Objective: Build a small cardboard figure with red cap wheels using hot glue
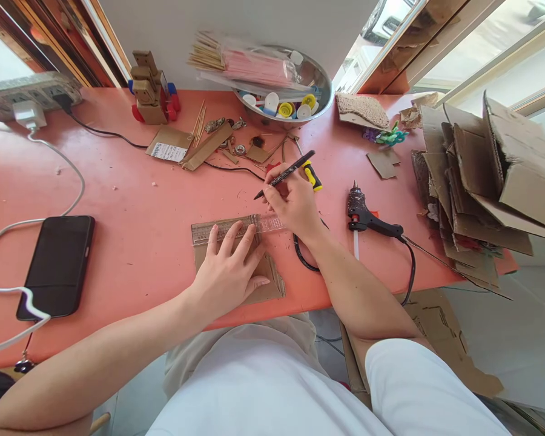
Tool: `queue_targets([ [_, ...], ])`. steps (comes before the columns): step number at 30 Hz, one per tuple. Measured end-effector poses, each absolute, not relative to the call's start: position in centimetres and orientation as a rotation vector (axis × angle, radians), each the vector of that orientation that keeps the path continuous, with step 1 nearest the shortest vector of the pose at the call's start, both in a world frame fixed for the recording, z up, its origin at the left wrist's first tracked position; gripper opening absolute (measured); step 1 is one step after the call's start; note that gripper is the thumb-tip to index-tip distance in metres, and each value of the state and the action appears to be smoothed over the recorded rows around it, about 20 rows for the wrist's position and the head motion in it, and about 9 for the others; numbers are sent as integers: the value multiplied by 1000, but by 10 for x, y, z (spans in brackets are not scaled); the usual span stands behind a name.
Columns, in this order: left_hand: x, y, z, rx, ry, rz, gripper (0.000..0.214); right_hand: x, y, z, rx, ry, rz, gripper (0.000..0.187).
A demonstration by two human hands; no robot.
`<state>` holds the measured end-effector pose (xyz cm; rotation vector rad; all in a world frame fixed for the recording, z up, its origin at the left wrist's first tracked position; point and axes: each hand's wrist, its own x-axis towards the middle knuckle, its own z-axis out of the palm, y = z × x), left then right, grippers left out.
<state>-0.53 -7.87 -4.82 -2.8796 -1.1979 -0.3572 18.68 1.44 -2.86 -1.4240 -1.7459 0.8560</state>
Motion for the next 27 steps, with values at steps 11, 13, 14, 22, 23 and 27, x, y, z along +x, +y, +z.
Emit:
queue_targets([
  [11,-8,-85,-50,-2910,-1156,-430,51,202,-4,7,-1438,-2427,888,30],
  [13,-8,-88,-49,-2907,-1034,-466,45,200,-6,9,-1475,-2464,861,26],
  [14,-8,-90,-49,-2914,-983,-478,43,200,-6,9,-1471,-2472,863,24],
  [22,-15,-82,-43,-3167,-881,-325,70,213,9,4,-1371,-2140,927,32],
  [23,-18,-80,-40,-3199,-855,-298,69,214,10,3,-1376,-2085,904,34],
  [27,-37,-64,-26,-3351,-810,-172,51,211,11,4,-1371,-1891,889,43],
])
